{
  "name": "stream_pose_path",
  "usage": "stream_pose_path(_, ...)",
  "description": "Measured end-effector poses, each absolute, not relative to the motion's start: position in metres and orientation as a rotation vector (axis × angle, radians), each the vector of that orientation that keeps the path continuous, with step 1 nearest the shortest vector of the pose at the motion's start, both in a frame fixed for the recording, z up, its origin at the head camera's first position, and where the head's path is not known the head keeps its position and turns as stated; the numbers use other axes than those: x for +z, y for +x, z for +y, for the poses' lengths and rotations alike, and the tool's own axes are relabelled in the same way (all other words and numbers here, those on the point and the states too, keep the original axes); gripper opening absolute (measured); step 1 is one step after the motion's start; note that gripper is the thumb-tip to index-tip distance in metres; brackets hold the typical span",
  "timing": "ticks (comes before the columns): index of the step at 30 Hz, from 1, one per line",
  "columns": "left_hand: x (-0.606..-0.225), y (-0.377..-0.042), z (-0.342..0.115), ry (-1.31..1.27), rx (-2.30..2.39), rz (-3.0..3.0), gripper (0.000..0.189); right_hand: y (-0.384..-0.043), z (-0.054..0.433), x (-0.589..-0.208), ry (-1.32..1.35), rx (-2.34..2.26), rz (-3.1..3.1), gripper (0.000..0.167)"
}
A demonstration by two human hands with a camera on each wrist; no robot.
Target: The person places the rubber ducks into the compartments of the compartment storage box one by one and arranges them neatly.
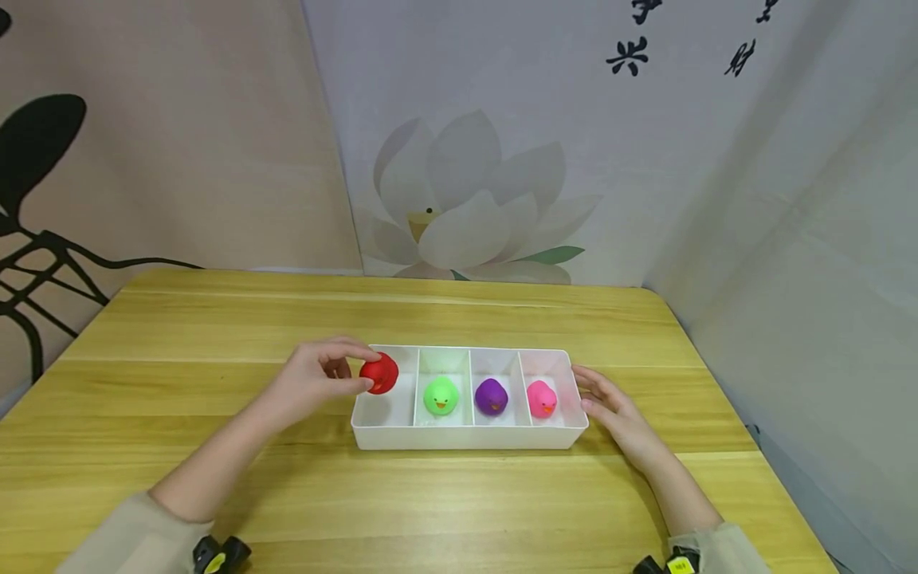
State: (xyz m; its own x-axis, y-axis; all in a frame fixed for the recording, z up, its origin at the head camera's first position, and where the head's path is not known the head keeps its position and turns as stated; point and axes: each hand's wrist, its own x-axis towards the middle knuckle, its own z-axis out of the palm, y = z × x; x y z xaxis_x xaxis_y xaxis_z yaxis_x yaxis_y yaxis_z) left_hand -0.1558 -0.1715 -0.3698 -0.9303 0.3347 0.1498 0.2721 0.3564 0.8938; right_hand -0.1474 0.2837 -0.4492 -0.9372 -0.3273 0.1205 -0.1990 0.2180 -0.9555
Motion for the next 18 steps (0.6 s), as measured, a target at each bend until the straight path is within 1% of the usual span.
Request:
stream_pose_path(11,-0.38,-0.166,-0.169,0.541,1.586,2.478,0.027,-0.148,0.285,-0.449,-0.51,-1.827,2.375,0.049)
stream_pose_path(18,-0.389,-0.173,-0.168,0.587,1.516,2.486,0.027,-0.148,0.284,-0.449,-0.503,-1.834,2.371,0.049)
